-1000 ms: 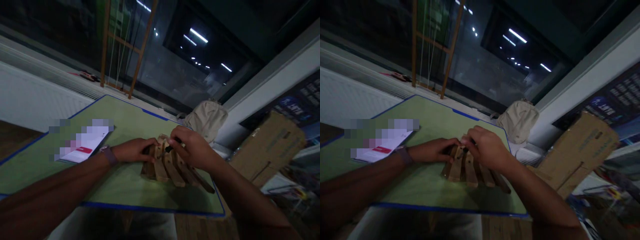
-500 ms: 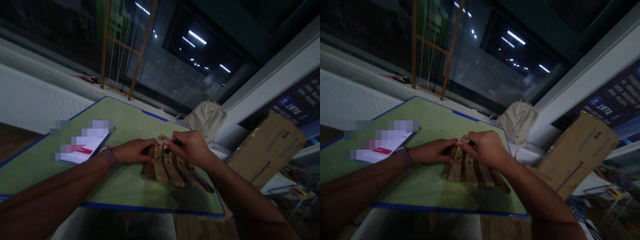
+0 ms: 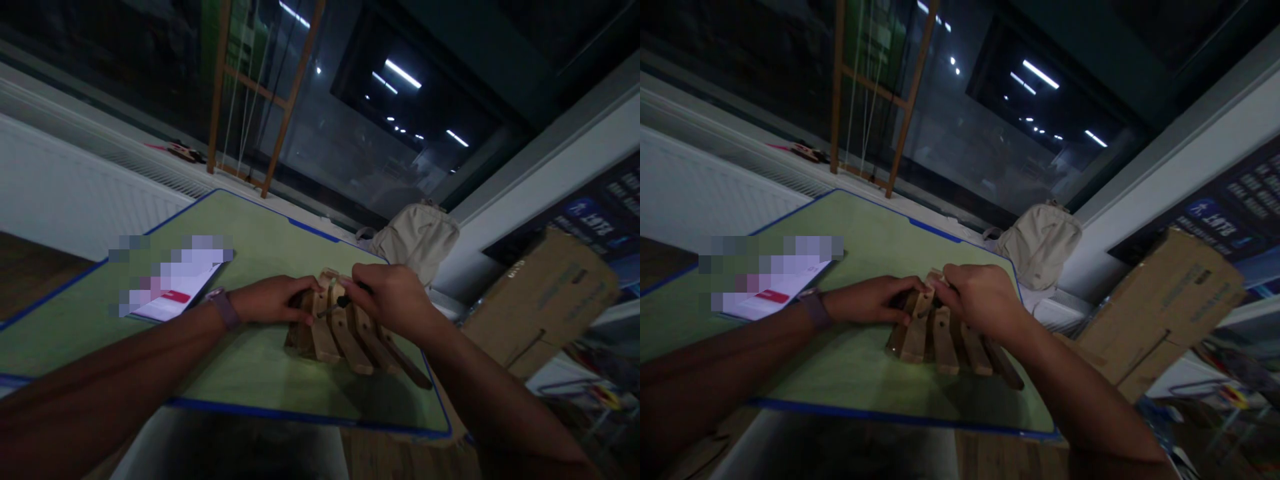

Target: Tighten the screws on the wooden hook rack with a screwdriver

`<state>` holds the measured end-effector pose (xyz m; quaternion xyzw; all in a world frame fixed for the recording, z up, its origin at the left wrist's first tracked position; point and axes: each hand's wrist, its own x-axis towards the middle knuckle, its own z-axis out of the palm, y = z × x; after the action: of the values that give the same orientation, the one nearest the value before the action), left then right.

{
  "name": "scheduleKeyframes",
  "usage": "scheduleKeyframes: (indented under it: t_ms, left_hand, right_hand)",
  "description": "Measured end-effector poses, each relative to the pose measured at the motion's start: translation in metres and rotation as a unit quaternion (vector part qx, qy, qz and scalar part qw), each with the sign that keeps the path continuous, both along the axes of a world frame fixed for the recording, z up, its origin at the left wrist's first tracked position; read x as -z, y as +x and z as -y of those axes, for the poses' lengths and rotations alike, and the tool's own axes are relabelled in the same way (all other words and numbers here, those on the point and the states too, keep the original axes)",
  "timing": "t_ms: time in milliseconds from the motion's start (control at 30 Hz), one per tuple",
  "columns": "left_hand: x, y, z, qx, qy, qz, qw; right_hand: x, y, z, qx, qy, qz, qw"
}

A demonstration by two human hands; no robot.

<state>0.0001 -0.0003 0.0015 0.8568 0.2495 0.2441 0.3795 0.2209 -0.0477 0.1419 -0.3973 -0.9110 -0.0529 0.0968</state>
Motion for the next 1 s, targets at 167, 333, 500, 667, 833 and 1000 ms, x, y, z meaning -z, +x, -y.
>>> scheduleKeyframes:
  t_ms: [167, 333, 500, 667, 833, 1000]
  left_hand:
    - [0.000, 0.001, 0.000, -0.002, -0.006, -0.001, 1.000]
    - [-0.002, 0.000, 0.001, -0.001, -0.019, 0.003, 1.000]
    - [-0.005, 0.000, 0.001, -0.004, -0.007, 0.000, 1.000]
    - [-0.004, 0.001, 0.000, -0.005, -0.010, 0.004, 1.000]
    - [-0.001, 0.000, -0.001, -0.005, -0.015, 0.005, 1.000]
    - [-0.002, -0.001, 0.001, 0.000, -0.008, -0.002, 1.000]
  right_hand:
    - [-0.012, 0.002, 0.012, -0.058, -0.096, -0.027, 0.993]
    - [-0.015, -0.004, 0.007, -0.165, -0.166, -0.053, 0.971]
    - [-0.001, -0.006, -0.004, -0.041, 0.011, -0.016, 0.999]
    - [-0.009, -0.003, 0.007, -0.064, -0.081, -0.033, 0.994]
    - [-0.009, -0.010, 0.004, -0.134, -0.156, -0.070, 0.976]
    - [-0.002, -0.007, -0.005, -0.006, -0.079, -0.039, 0.996]
